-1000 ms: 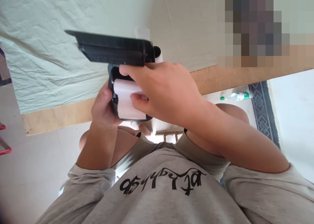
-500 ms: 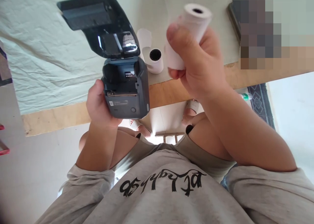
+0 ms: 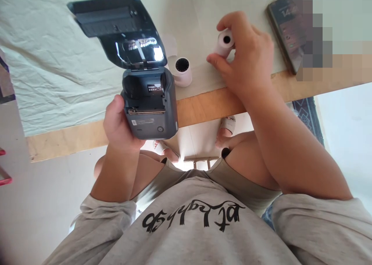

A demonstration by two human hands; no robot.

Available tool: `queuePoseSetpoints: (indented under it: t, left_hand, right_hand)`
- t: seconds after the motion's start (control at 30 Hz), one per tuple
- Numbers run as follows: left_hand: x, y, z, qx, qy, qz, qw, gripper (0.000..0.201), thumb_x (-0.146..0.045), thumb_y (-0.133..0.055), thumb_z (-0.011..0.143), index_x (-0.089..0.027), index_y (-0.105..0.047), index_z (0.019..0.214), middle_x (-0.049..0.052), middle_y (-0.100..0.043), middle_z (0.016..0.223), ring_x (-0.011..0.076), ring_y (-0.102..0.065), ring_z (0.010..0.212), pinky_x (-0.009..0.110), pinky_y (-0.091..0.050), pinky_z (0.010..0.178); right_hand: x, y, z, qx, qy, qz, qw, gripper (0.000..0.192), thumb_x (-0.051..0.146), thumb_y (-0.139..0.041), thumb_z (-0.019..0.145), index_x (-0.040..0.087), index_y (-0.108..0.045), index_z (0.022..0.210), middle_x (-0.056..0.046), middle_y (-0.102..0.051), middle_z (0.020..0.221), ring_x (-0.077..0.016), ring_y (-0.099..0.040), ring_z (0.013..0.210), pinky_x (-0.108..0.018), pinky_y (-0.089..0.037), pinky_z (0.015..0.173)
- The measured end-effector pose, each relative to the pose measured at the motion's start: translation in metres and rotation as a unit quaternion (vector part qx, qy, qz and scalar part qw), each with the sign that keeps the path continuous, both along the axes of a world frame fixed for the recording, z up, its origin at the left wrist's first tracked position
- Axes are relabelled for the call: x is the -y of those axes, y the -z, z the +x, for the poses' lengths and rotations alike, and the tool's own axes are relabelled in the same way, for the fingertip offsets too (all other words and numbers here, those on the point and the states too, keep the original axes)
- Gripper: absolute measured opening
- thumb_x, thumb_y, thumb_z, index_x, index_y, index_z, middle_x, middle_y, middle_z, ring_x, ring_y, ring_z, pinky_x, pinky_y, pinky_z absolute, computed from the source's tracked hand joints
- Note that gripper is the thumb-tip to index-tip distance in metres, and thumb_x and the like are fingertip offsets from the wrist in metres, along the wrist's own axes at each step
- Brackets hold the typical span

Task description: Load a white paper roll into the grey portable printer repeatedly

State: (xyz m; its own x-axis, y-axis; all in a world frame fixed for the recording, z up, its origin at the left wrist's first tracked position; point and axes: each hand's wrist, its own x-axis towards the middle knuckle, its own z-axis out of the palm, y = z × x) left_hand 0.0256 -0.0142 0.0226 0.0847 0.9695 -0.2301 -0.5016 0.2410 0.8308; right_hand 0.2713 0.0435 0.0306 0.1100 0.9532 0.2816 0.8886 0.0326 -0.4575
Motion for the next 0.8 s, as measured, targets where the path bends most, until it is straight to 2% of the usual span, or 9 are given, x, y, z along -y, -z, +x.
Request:
queuePoseSetpoints:
  t: [0.07, 0.13, 0.23, 0.3, 0.37, 0.43, 0.57, 0.67, 0.8]
  left_hand:
    - [0.0, 0.0, 0.0, 0.018, 0.009, 0.001, 1.0, 0.038, -0.044, -0.044, 0.098, -0.022, -0.075, 0.095, -0.001, -0.077, 0.101, 0.0224, -0.065, 0.125, 0.037, -0.052, 0.109]
    - [0.0, 0.0, -0.001, 0.035, 0.018, 0.007, 0.999, 0.04, -0.045, -0.044, 0.099, -0.02, -0.075, 0.095, -0.001, -0.078, 0.101, 0.021, -0.068, 0.119, 0.036, -0.052, 0.11]
    - [0.0, 0.0, -0.001, 0.037, 0.023, 0.012, 0.999, 0.041, -0.045, -0.044, 0.099, -0.019, -0.076, 0.093, 0.0, -0.079, 0.099, 0.0223, -0.068, 0.118, 0.037, -0.052, 0.11]
    - [0.0, -0.001, -0.001, 0.024, 0.021, 0.007, 0.999, 0.039, -0.045, -0.047, 0.097, -0.02, -0.076, 0.092, 0.001, -0.079, 0.1, 0.0252, -0.065, 0.124, 0.039, -0.052, 0.109]
    - [0.0, -0.002, 0.0, 0.006, 0.013, 0.001, 1.0, 0.038, -0.047, -0.047, 0.096, -0.022, -0.075, 0.091, 0.001, -0.078, 0.102, 0.0274, -0.061, 0.13, 0.041, -0.052, 0.108]
    - [0.0, -0.003, 0.0, 0.002, 0.014, -0.002, 1.0, 0.04, -0.048, -0.045, 0.097, -0.022, -0.075, 0.091, 0.002, -0.077, 0.103, 0.0276, -0.06, 0.132, 0.042, -0.053, 0.108]
    - [0.0, -0.004, -0.003, 0.019, 0.035, -0.003, 0.999, 0.042, -0.046, -0.042, 0.099, -0.021, -0.075, 0.094, 0.002, -0.077, 0.102, 0.0252, -0.065, 0.124, 0.04, -0.052, 0.109]
    - [0.0, -0.003, -0.004, 0.013, 0.039, -0.001, 0.999, 0.042, -0.046, -0.041, 0.099, -0.02, -0.074, 0.096, 0.003, -0.077, 0.102, 0.025, -0.063, 0.127, 0.039, -0.051, 0.111]
    - [0.0, -0.001, -0.005, 0.026, 0.028, 0.0, 0.999, 0.044, -0.047, -0.039, 0.1, -0.018, -0.072, 0.098, 0.003, -0.076, 0.103, 0.0255, -0.059, 0.132, 0.041, -0.048, 0.114]
  right_hand:
    - [0.0, 0.001, 0.0, 0.014, 0.0, -0.048, 0.999, 0.056, 0.032, -0.074, 0.076, 0.027, -0.056, 0.129, -0.001, -0.072, 0.094, -0.021, -0.062, 0.078, -0.039, -0.047, 0.084]
    - [0.001, 0.002, 0.002, 0.015, -0.026, -0.042, 0.999, 0.067, 0.031, -0.072, 0.075, 0.022, -0.048, 0.137, -0.005, -0.072, 0.106, -0.0238, -0.066, 0.093, -0.042, -0.049, 0.09]
    - [0.005, -0.001, 0.0, 0.02, -0.094, 0.102, 0.99, 0.067, 0.039, -0.072, 0.071, 0.012, -0.051, 0.13, -0.013, -0.064, 0.124, -0.0263, -0.061, 0.118, -0.042, -0.047, 0.105]
    - [0.011, -0.005, -0.008, 0.027, -0.138, 0.217, 0.966, 0.048, 0.038, -0.063, 0.079, 0.013, -0.057, 0.119, -0.013, -0.066, 0.116, -0.0252, -0.062, 0.114, -0.042, -0.048, 0.104]
    - [0.02, -0.009, -0.021, 0.012, -0.189, 0.262, 0.946, 0.032, 0.03, -0.055, 0.085, 0.015, -0.06, 0.113, -0.011, -0.069, 0.107, -0.0221, -0.065, 0.105, -0.038, -0.051, 0.095]
    - [0.028, -0.009, -0.035, -0.003, -0.219, 0.214, 0.952, 0.034, 0.024, -0.055, 0.087, 0.017, -0.06, 0.12, -0.011, -0.068, 0.119, -0.0213, -0.063, 0.113, -0.036, -0.051, 0.098]
    - [0.031, 0.001, -0.053, -0.027, -0.227, 0.05, 0.972, 0.05, 0.015, -0.05, 0.087, 0.015, -0.049, 0.138, -0.011, -0.053, 0.146, -0.0224, -0.052, 0.133, -0.038, -0.043, 0.115]
    - [0.026, 0.008, -0.055, -0.06, -0.216, -0.018, 0.974, 0.048, 0.009, -0.048, 0.086, 0.018, -0.053, 0.133, -0.012, -0.055, 0.136, -0.0226, -0.058, 0.121, -0.039, -0.052, 0.102]
    - [0.025, 0.008, -0.054, -0.113, -0.184, -0.019, 0.976, 0.042, 0.01, -0.052, 0.086, 0.029, -0.059, 0.122, -0.007, -0.058, 0.116, -0.0215, -0.061, 0.104, -0.036, -0.056, 0.086]
